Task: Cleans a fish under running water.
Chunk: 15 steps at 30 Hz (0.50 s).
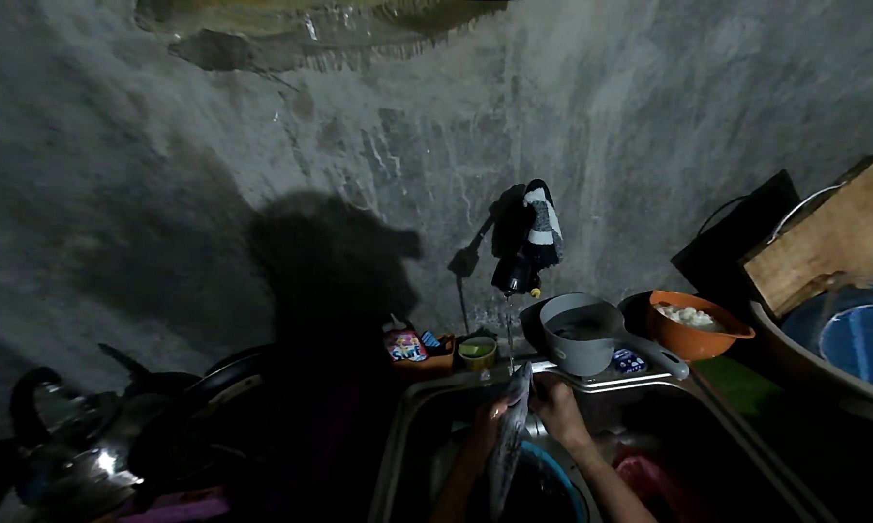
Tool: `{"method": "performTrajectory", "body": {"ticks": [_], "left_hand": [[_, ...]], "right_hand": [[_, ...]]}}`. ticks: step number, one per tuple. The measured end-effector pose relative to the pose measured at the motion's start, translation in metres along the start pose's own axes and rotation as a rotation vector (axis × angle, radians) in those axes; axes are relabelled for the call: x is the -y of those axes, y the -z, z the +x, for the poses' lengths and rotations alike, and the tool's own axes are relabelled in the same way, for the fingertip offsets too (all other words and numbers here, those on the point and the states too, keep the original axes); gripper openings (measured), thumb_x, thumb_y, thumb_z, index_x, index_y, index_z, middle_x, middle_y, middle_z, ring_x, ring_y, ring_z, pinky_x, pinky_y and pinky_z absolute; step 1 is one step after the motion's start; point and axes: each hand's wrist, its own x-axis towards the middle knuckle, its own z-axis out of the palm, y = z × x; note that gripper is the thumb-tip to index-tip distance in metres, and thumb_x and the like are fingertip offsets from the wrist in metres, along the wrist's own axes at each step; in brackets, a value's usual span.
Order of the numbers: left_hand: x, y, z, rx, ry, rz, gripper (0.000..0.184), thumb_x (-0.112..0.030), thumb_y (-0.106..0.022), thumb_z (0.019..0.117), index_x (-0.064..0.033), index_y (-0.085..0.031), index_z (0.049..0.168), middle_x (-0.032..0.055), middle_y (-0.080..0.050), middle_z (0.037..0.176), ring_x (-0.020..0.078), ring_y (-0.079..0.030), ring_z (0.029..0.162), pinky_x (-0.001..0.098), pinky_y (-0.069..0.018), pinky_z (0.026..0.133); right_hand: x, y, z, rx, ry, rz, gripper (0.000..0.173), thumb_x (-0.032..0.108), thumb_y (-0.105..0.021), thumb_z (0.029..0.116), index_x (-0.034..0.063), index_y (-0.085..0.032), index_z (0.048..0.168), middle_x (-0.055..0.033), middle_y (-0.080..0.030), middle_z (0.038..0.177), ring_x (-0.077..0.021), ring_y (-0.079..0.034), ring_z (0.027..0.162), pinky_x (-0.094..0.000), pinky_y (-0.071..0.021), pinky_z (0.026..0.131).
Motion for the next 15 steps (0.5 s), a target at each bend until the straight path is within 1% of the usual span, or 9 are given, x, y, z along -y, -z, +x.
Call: {"method": "performTrajectory", "body": {"ticks": [1, 3, 5, 8, 12, 15], "left_hand": [[-0.001, 0.000, 0.000, 0.004, 0.009, -0.006, 0.037, -0.008, -0.035, 0.1091, 0.0086, -0.057, 0.134, 0.0197, -0.061, 0.132, 0.0170, -0.058, 0.119, 0.0307, -0.0450, 0.105], [-0.001, -0.001, 0.001, 0.009, 0.013, -0.019, 0.037, -0.009, -0.035, 0.1091, 0.0072, -0.058, 0.133, 0.0180, -0.062, 0.131, 0.0150, -0.059, 0.118, 0.0297, -0.0458, 0.104], [0.002, 0.000, 0.002, 0.014, 0.024, -0.050, 0.038, -0.010, -0.033, 0.1092, 0.0060, -0.058, 0.133, 0.0163, -0.063, 0.129, 0.0129, -0.060, 0.115, 0.0287, -0.0469, 0.102], [0.008, 0.000, 0.006, -0.002, 0.056, -0.080, 0.036, -0.011, -0.035, 0.1097, 0.0049, -0.059, 0.132, 0.0143, -0.064, 0.123, 0.0111, -0.061, 0.108, 0.0276, -0.0491, 0.097], [0.017, 0.004, 0.009, 0.022, -0.004, -0.081, 0.037, -0.011, -0.035, 0.1096, 0.0059, -0.057, 0.135, 0.0146, -0.064, 0.128, 0.0102, -0.060, 0.113, 0.0263, -0.0478, 0.101], [0.007, 0.003, 0.005, 0.010, 0.006, -0.108, 0.036, -0.009, -0.035, 0.1096, 0.0066, -0.057, 0.133, 0.0132, -0.064, 0.125, 0.0080, -0.060, 0.109, 0.0245, -0.0484, 0.098]], "right_hand": [[0.000, -0.002, -0.002, -0.019, 0.014, -0.029, 0.027, 0.005, -0.059, 0.0948, -0.0074, -0.066, 0.118, -0.0209, -0.070, 0.104, -0.0276, -0.068, 0.096, -0.0430, -0.0541, 0.091], [-0.003, -0.005, -0.006, -0.048, 0.053, -0.047, 0.030, 0.006, -0.057, 0.0960, -0.0074, -0.066, 0.121, -0.0217, -0.071, 0.107, -0.0294, -0.070, 0.099, -0.0443, -0.0543, 0.094], [-0.009, -0.007, -0.006, -0.059, 0.099, -0.012, 0.030, 0.005, -0.057, 0.0964, -0.0074, -0.066, 0.122, -0.0207, -0.072, 0.106, -0.0271, -0.070, 0.098, -0.0418, -0.0549, 0.093], [-0.014, -0.007, -0.005, -0.040, 0.121, 0.060, 0.029, 0.004, -0.056, 0.0973, -0.0078, -0.067, 0.122, -0.0197, -0.072, 0.106, -0.0243, -0.070, 0.096, -0.0394, -0.0562, 0.092], [-0.016, -0.007, -0.002, -0.021, 0.106, 0.118, 0.029, 0.004, -0.057, 0.0970, -0.0070, -0.067, 0.122, -0.0181, -0.072, 0.105, -0.0220, -0.071, 0.094, -0.0380, -0.0577, 0.090], [-0.013, -0.007, -0.003, -0.041, 0.093, 0.141, 0.031, 0.002, -0.060, 0.0930, -0.0064, -0.067, 0.122, -0.0169, -0.073, 0.105, -0.0204, -0.070, 0.093, -0.0369, -0.0572, 0.089]]}}
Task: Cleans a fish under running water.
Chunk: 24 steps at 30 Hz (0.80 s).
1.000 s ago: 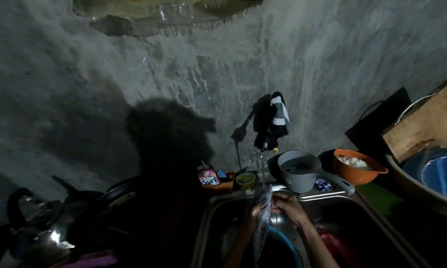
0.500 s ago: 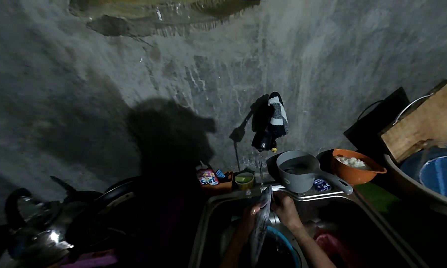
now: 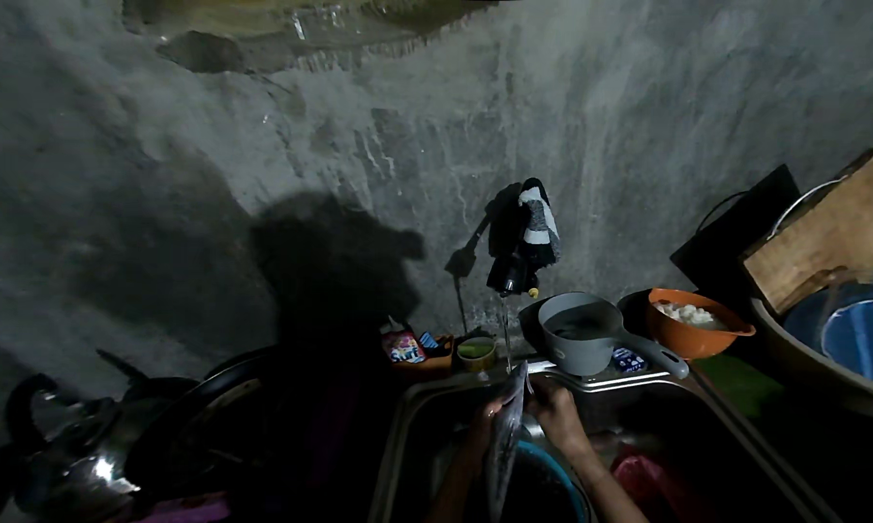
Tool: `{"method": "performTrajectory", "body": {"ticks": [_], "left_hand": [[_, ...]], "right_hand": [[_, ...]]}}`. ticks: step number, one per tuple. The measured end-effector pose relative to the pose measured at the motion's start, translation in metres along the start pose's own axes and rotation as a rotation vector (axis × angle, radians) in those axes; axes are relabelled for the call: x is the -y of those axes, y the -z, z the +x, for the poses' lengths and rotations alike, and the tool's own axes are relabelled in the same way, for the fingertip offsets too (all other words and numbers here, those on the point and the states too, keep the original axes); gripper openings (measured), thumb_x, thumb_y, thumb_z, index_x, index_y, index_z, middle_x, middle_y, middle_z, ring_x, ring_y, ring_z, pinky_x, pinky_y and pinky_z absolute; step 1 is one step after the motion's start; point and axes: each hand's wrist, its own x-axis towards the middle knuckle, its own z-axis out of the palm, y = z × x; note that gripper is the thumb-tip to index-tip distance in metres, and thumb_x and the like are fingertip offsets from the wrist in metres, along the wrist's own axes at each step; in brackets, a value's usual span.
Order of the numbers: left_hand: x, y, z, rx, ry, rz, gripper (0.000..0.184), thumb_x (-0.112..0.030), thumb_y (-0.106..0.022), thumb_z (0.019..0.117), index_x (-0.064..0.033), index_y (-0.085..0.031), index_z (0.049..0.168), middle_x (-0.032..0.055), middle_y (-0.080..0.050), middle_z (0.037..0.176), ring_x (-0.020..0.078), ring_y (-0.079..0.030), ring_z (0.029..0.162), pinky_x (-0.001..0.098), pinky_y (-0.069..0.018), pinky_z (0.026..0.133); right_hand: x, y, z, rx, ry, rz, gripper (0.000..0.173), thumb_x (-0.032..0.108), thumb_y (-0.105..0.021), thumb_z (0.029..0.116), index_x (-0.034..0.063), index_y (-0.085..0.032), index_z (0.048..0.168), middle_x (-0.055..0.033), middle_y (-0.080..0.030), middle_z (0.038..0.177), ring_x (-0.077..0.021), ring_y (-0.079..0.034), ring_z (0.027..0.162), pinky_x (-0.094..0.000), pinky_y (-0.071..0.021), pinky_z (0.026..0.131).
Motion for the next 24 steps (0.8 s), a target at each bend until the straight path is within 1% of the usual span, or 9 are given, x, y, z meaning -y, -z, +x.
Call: {"method": "performTrajectory", "body": {"ticks": [3, 6, 10, 12, 15, 18, 20, 21, 24], "left_hand": [[0.003, 0.001, 0.002, 0.003, -0.011, -0.017, 0.037, -0.011, -0.034, 0.1098, 0.0059, -0.057, 0.134, 0.0132, -0.064, 0.126, 0.0084, -0.061, 0.110, 0.0245, -0.0485, 0.099], [0.003, 0.001, 0.004, -0.005, -0.015, -0.024, 0.035, -0.011, -0.036, 0.1098, 0.0056, -0.059, 0.130, 0.0113, -0.066, 0.120, 0.0070, -0.061, 0.106, 0.0233, -0.0491, 0.097], [0.001, 0.002, 0.003, 0.002, -0.008, -0.021, 0.036, -0.010, -0.035, 0.1094, 0.0056, -0.059, 0.130, 0.0111, -0.066, 0.120, 0.0072, -0.061, 0.106, 0.0241, -0.0493, 0.096], [-0.002, 0.001, 0.003, 0.014, -0.004, -0.034, 0.035, -0.011, -0.035, 0.1096, 0.0037, -0.059, 0.130, 0.0092, -0.066, 0.118, 0.0061, -0.062, 0.104, 0.0236, -0.0507, 0.094], [-0.005, 0.001, 0.002, 0.032, -0.016, -0.003, 0.036, -0.011, -0.034, 0.1099, 0.0046, -0.057, 0.133, 0.0101, -0.065, 0.121, 0.0062, -0.061, 0.106, 0.0236, -0.0496, 0.096], [-0.006, -0.001, 0.002, 0.014, -0.028, 0.003, 0.035, -0.012, -0.036, 0.1098, 0.0041, -0.059, 0.130, 0.0096, -0.067, 0.118, 0.0064, -0.063, 0.105, 0.0240, -0.0508, 0.095], [-0.009, -0.001, 0.000, 0.018, -0.057, 0.020, 0.036, -0.010, -0.035, 0.1090, 0.0069, -0.057, 0.132, 0.0122, -0.066, 0.122, 0.0068, -0.062, 0.107, 0.0240, -0.0493, 0.098], [-0.008, -0.001, 0.000, 0.025, -0.071, 0.033, 0.037, -0.009, -0.035, 0.1086, 0.0080, -0.056, 0.133, 0.0135, -0.065, 0.124, 0.0070, -0.061, 0.110, 0.0241, -0.0485, 0.100], [-0.008, -0.002, 0.000, -0.008, -0.026, -0.002, 0.035, -0.010, -0.034, 0.1096, 0.0075, -0.056, 0.131, 0.0116, -0.065, 0.118, 0.0062, -0.062, 0.103, 0.0231, -0.0500, 0.095]], "right_hand": [[0.000, -0.002, -0.001, -0.023, 0.006, 0.035, 0.033, 0.001, -0.063, 0.0908, -0.0066, -0.066, 0.123, -0.0156, -0.073, 0.103, -0.0178, -0.071, 0.092, -0.0338, -0.0575, 0.088], [0.000, -0.002, -0.001, -0.037, 0.014, 0.062, 0.031, 0.001, -0.063, 0.0898, -0.0066, -0.067, 0.120, -0.0142, -0.073, 0.101, -0.0150, -0.070, 0.088, -0.0314, -0.0573, 0.085], [0.001, -0.006, -0.001, -0.087, 0.002, 0.083, 0.032, 0.000, -0.063, 0.0873, -0.0062, -0.068, 0.118, -0.0133, -0.073, 0.098, -0.0143, -0.069, 0.085, -0.0312, -0.0574, 0.081], [0.004, -0.009, -0.003, -0.134, -0.008, 0.061, 0.032, 0.000, -0.062, 0.0878, -0.0063, -0.067, 0.119, -0.0143, -0.072, 0.097, -0.0163, -0.068, 0.084, -0.0330, -0.0565, 0.080], [0.006, -0.016, -0.005, -0.203, 0.011, -0.010, 0.032, 0.003, -0.061, 0.0903, -0.0059, -0.067, 0.121, -0.0164, -0.073, 0.098, -0.0215, -0.070, 0.085, -0.0380, -0.0578, 0.081], [0.004, -0.021, -0.005, -0.235, 0.033, -0.046, 0.032, 0.005, -0.063, 0.0940, -0.0044, -0.062, 0.124, -0.0153, -0.072, 0.095, -0.0226, -0.070, 0.082, -0.0380, -0.0584, 0.078], [0.003, -0.023, -0.007, -0.253, 0.057, -0.063, 0.032, 0.005, -0.063, 0.0943, -0.0054, -0.060, 0.125, -0.0161, -0.072, 0.093, -0.0247, -0.070, 0.080, -0.0396, -0.0586, 0.076], [0.003, -0.024, -0.008, -0.267, 0.079, -0.079, 0.031, 0.005, -0.063, 0.0944, -0.0063, -0.059, 0.123, -0.0167, -0.071, 0.091, -0.0257, -0.071, 0.079, -0.0405, -0.0588, 0.075], [0.001, -0.027, -0.013, -0.300, 0.173, -0.165, 0.024, 0.003, -0.063, 0.0947, -0.0092, -0.062, 0.115, -0.0190, -0.071, 0.089, -0.0299, -0.072, 0.078, -0.0435, -0.0599, 0.074]]}}
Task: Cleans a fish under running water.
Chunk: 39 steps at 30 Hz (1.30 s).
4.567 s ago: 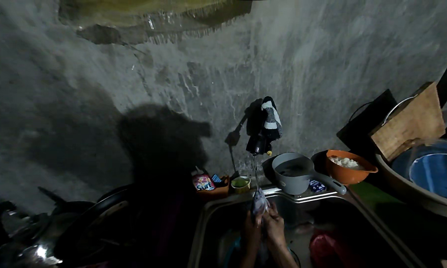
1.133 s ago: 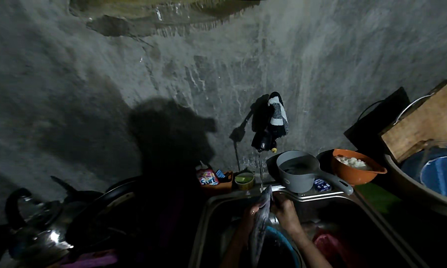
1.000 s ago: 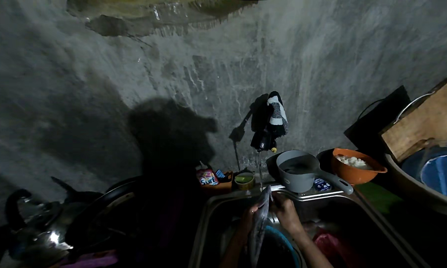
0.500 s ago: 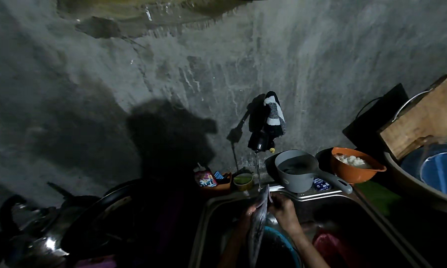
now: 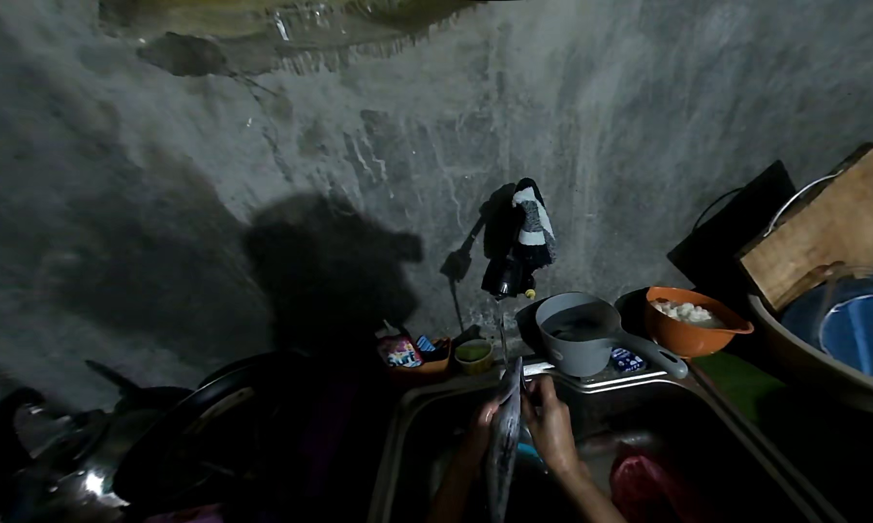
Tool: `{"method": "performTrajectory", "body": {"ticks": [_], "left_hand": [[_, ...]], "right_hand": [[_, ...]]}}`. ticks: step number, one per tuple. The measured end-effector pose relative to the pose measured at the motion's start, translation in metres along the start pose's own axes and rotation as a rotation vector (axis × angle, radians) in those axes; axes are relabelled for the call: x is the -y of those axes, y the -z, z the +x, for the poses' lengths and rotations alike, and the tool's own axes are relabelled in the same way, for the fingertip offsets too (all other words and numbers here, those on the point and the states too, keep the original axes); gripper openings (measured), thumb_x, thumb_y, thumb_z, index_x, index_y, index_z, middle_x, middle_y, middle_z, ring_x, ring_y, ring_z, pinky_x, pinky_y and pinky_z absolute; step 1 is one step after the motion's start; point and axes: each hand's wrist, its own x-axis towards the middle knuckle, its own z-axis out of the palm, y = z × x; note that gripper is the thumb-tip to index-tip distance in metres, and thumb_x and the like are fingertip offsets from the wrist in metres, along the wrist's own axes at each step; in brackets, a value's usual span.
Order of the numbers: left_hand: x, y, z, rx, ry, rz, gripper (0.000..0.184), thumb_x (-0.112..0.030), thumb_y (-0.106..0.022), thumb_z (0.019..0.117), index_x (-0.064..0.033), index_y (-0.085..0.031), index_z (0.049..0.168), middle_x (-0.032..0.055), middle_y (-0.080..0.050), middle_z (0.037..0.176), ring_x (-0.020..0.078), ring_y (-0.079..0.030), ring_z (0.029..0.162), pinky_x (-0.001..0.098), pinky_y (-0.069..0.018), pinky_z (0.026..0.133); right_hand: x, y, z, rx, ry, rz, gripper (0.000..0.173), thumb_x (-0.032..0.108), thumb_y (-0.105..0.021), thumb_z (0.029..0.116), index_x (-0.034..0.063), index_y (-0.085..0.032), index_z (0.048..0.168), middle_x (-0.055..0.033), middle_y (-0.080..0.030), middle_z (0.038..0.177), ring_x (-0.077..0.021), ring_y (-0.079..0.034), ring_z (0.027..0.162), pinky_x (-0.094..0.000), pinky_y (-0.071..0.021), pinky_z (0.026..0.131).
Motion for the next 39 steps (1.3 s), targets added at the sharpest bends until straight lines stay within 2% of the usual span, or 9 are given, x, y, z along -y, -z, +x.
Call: {"method": "performTrajectory", "body": {"ticks": [6, 11, 14, 17, 20, 25, 29, 33, 39], "left_hand": [[-0.002, -0.004, -0.002, -0.003, 0.066, -0.108, 0.036, -0.015, -0.033, 0.1112, 0.0019, -0.057, 0.132, 0.0072, -0.067, 0.112, 0.0070, -0.064, 0.097, 0.0243, -0.0534, 0.089], [-0.001, -0.010, -0.006, -0.062, 0.115, -0.117, 0.037, -0.017, -0.033, 0.1114, 0.0013, -0.058, 0.131, 0.0084, -0.067, 0.110, 0.0086, -0.064, 0.095, 0.0262, -0.0539, 0.086], [0.001, -0.011, -0.007, -0.073, 0.083, -0.048, 0.035, -0.013, -0.035, 0.1105, 0.0039, -0.058, 0.130, 0.0113, -0.066, 0.113, 0.0098, -0.064, 0.099, 0.0272, -0.0530, 0.090], [0.006, -0.011, -0.003, -0.083, 0.013, 0.082, 0.035, -0.010, -0.039, 0.1085, 0.0081, -0.058, 0.132, 0.0191, -0.064, 0.125, 0.0161, -0.061, 0.112, 0.0312, -0.0493, 0.100], [0.006, -0.016, -0.002, -0.123, -0.031, 0.156, 0.034, -0.010, -0.043, 0.1071, 0.0085, -0.059, 0.130, 0.0207, -0.064, 0.125, 0.0189, -0.062, 0.114, 0.0335, -0.0484, 0.103], [0.001, -0.020, -0.009, -0.147, -0.040, 0.265, 0.035, -0.010, -0.047, 0.1060, 0.0108, -0.057, 0.132, 0.0243, -0.064, 0.123, 0.0229, -0.062, 0.113, 0.0359, -0.0475, 0.103], [0.003, -0.021, -0.009, -0.168, -0.022, 0.348, 0.039, -0.015, -0.049, 0.1052, 0.0092, -0.056, 0.134, 0.0259, -0.065, 0.123, 0.0289, -0.063, 0.115, 0.0425, -0.0479, 0.103], [0.006, -0.020, -0.006, -0.188, -0.059, 0.397, 0.040, -0.019, -0.050, 0.1044, 0.0087, -0.058, 0.132, 0.0267, -0.066, 0.120, 0.0317, -0.064, 0.113, 0.0465, -0.0486, 0.102], [0.004, -0.017, -0.003, -0.254, -0.087, 0.379, 0.038, -0.021, -0.051, 0.1048, 0.0069, -0.063, 0.127, 0.0228, -0.069, 0.114, 0.0276, -0.067, 0.108, 0.0450, -0.0509, 0.100]], "right_hand": [[-0.016, -0.008, -0.007, -0.169, 0.323, -0.163, 0.012, -0.002, -0.067, 0.0854, -0.0078, -0.074, 0.094, -0.0201, -0.075, 0.091, -0.0311, -0.076, 0.078, -0.0411, -0.0632, 0.071], [-0.018, -0.008, -0.010, -0.167, 0.319, -0.251, 0.019, 0.001, -0.068, 0.0864, -0.0058, -0.077, 0.102, -0.0233, -0.075, 0.110, -0.0353, -0.077, 0.089, -0.0443, -0.0637, 0.073], [-0.014, -0.008, -0.016, -0.099, 0.196, -0.293, 0.024, 0.002, -0.064, 0.0916, -0.0036, -0.076, 0.112, -0.0257, -0.071, 0.121, -0.0387, -0.076, 0.089, -0.0491, -0.0631, 0.073], [0.004, -0.006, -0.019, -0.020, -0.090, -0.183, 0.028, 0.005, -0.055, 0.1003, -0.0025, -0.072, 0.121, -0.0244, -0.068, 0.129, -0.0403, -0.073, 0.103, -0.0523, -0.0592, 0.088], [0.022, 0.002, -0.014, 0.036, -0.351, 0.004, 0.031, 0.007, -0.049, 0.1047, -0.0040, -0.068, 0.127, -0.0240, -0.070, 0.122, -0.0379, -0.070, 0.109, -0.0522, -0.0528, 0.098], [0.027, 0.003, -0.011, 0.002, -0.524, 0.239, 0.028, 0.002, -0.049, 0.1049, -0.0073, -0.068, 0.123, -0.0237, -0.071, 0.113, -0.0290, -0.068, 0.106, -0.0426, -0.0517, 0.099], [0.029, -0.002, -0.016, -0.082, -0.739, 0.663, 0.027, 0.003, -0.046, 0.1066, -0.0072, -0.063, 0.125, -0.0165, -0.068, 0.110, -0.0168, -0.064, 0.095, -0.0329, -0.0534, 0.087], [0.023, -0.009, -0.025, -0.089, -0.776, 1.032, 0.032, 0.011, -0.037, 0.1108, -0.0024, -0.051, 0.137, -0.0120, -0.065, 0.113, -0.0136, -0.065, 0.096, -0.0314, -0.0550, 0.086], [0.013, -0.011, -0.020, 0.056, -0.645, 1.039, 0.038, 0.010, -0.040, 0.1088, -0.0009, -0.046, 0.144, -0.0125, -0.062, 0.127, -0.0135, -0.063, 0.108, -0.0302, -0.0533, 0.094]]}}
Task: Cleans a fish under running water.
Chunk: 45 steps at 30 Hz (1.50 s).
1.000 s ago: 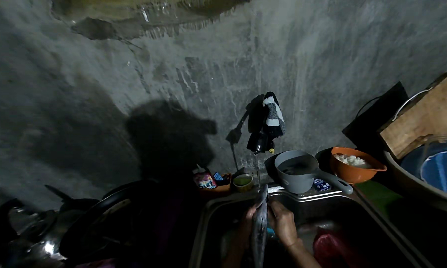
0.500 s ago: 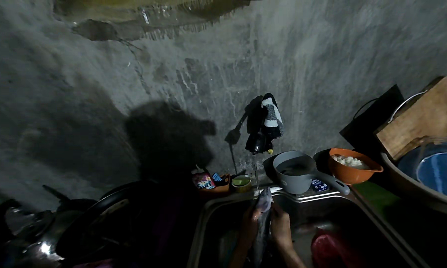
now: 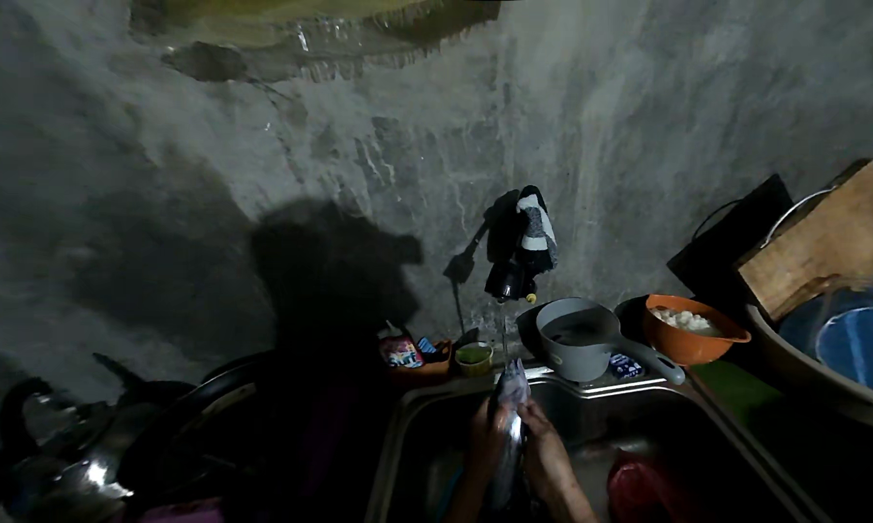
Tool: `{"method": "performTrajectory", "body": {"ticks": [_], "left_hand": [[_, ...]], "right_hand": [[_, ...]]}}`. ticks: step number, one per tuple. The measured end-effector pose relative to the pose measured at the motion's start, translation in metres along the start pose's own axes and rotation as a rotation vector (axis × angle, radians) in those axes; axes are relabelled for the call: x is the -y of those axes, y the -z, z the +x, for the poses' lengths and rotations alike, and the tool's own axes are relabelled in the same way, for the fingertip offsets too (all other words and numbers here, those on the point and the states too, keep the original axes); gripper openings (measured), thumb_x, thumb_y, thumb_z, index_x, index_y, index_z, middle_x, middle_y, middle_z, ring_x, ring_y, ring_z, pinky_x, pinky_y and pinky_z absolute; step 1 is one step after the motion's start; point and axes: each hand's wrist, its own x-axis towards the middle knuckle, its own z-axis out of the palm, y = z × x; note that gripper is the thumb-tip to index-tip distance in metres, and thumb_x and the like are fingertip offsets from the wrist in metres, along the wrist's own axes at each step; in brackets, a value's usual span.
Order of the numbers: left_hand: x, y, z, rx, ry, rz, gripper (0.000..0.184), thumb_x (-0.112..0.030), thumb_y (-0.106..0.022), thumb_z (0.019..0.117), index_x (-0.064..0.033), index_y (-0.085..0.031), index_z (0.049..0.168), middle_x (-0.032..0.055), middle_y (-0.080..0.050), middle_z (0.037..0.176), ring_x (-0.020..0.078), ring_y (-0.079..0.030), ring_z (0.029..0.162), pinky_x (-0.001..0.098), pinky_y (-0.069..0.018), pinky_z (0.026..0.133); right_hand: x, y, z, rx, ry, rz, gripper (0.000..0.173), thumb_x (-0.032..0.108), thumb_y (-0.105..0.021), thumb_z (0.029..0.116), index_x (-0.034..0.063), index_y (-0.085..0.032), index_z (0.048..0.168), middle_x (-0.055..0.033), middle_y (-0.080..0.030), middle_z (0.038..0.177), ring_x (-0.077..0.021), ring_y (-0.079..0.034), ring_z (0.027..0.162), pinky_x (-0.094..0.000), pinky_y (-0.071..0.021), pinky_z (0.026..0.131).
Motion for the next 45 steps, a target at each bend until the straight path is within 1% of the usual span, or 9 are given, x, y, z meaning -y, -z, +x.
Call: {"method": "performTrajectory", "body": {"ticks": [6, 12, 17, 19, 21, 26, 34, 40, 45], "left_hand": [[0.002, -0.005, 0.001, -0.104, -0.105, -0.145, 0.033, -0.014, -0.052, 0.1028, 0.0092, -0.066, 0.121, 0.0187, -0.071, 0.108, 0.0165, -0.068, 0.100, 0.0350, -0.0533, 0.095], [-0.006, -0.001, -0.003, -0.091, 0.010, -0.085, 0.035, -0.014, -0.050, 0.1050, 0.0102, -0.062, 0.127, 0.0244, -0.068, 0.116, 0.0258, -0.066, 0.108, 0.0416, -0.0501, 0.101], [-0.005, 0.000, -0.003, -0.088, 0.048, -0.068, 0.036, -0.016, -0.048, 0.1069, 0.0088, -0.061, 0.130, 0.0248, -0.067, 0.119, 0.0278, -0.065, 0.113, 0.0434, -0.0486, 0.103], [-0.004, -0.001, -0.003, -0.090, 0.049, -0.031, 0.036, -0.019, -0.048, 0.1075, 0.0073, -0.062, 0.129, 0.0235, -0.069, 0.117, 0.0281, -0.066, 0.111, 0.0448, -0.0492, 0.102], [-0.003, -0.002, -0.002, -0.080, 0.064, 0.004, 0.037, -0.023, -0.049, 0.1075, 0.0051, -0.064, 0.128, 0.0218, -0.070, 0.114, 0.0281, -0.067, 0.109, 0.0469, -0.0501, 0.100], [-0.005, -0.003, -0.004, -0.072, 0.074, 0.054, 0.037, -0.024, -0.049, 0.1075, 0.0039, -0.065, 0.127, 0.0221, -0.070, 0.114, 0.0300, -0.067, 0.109, 0.0491, -0.0500, 0.101], [-0.003, -0.003, -0.011, -0.050, 0.101, 0.119, 0.039, -0.026, -0.050, 0.1064, 0.0025, -0.063, 0.130, 0.0232, -0.069, 0.115, 0.0343, -0.066, 0.111, 0.0539, -0.0493, 0.100], [-0.002, -0.003, -0.013, -0.049, 0.105, 0.176, 0.041, -0.027, -0.054, 0.1040, 0.0016, -0.062, 0.132, 0.0235, -0.070, 0.111, 0.0361, -0.067, 0.106, 0.0556, -0.0508, 0.096], [-0.003, 0.001, -0.015, 0.080, 0.131, 0.157, 0.052, -0.031, -0.050, 0.1071, 0.0039, -0.048, 0.145, 0.0261, -0.064, 0.126, 0.0356, -0.062, 0.119, 0.0516, -0.0471, 0.105]], "right_hand": [[0.000, -0.001, 0.007, 0.090, 0.049, -0.102, 0.047, 0.010, -0.047, 0.1066, -0.0009, -0.040, 0.152, -0.0146, -0.057, 0.142, -0.0140, -0.061, 0.120, -0.0300, -0.0513, 0.102], [0.009, 0.002, 0.015, 0.057, 0.020, -0.171, 0.036, 0.000, -0.049, 0.0991, -0.0044, -0.058, 0.134, -0.0123, -0.065, 0.120, -0.0116, -0.063, 0.099, -0.0271, -0.0529, 0.084], [0.016, 0.001, 0.015, 0.046, -0.002, -0.299, 0.035, 0.002, -0.049, 0.1022, -0.0047, -0.059, 0.135, -0.0148, -0.065, 0.125, -0.0134, -0.063, 0.102, -0.0299, -0.0529, 0.084], [0.013, 0.002, 0.018, 0.040, 0.055, -0.362, 0.029, 0.004, -0.052, 0.1027, -0.0053, -0.063, 0.128, -0.0118, -0.069, 0.111, -0.0096, -0.063, 0.090, -0.0266, -0.0530, 0.078], [0.008, 0.004, 0.021, 0.035, 0.125, -0.426, 0.024, 0.004, -0.059, 0.0996, -0.0061, -0.066, 0.121, -0.0106, -0.070, 0.101, -0.0090, -0.065, 0.087, -0.0266, -0.0547, 0.080], [0.000, 0.004, 0.022, -0.030, 0.208, -0.479, 0.020, 0.002, -0.069, 0.0923, -0.0062, -0.071, 0.111, -0.0112, -0.073, 0.095, -0.0102, -0.068, 0.085, -0.0273, -0.0566, 0.081], [-0.004, 0.000, 0.020, -0.138, 0.163, -0.427, 0.009, 0.000, -0.069, 0.0921, -0.0045, -0.074, 0.098, -0.0081, -0.071, 0.082, -0.0078, -0.065, 0.073, -0.0261, -0.0551, 0.071], [-0.008, 0.006, 0.024, -0.092, 0.011, -0.225, 0.015, -0.004, -0.064, 0.0952, -0.0071, -0.070, 0.108, -0.0099, -0.072, 0.090, -0.0098, -0.066, 0.078, -0.0261, -0.0559, 0.074], [-0.003, 0.008, 0.024, -0.059, -0.103, -0.103, 0.020, -0.004, -0.056, 0.0987, -0.0074, -0.065, 0.117, -0.0103, -0.070, 0.092, -0.0112, -0.066, 0.078, -0.0276, -0.0572, 0.074]]}}
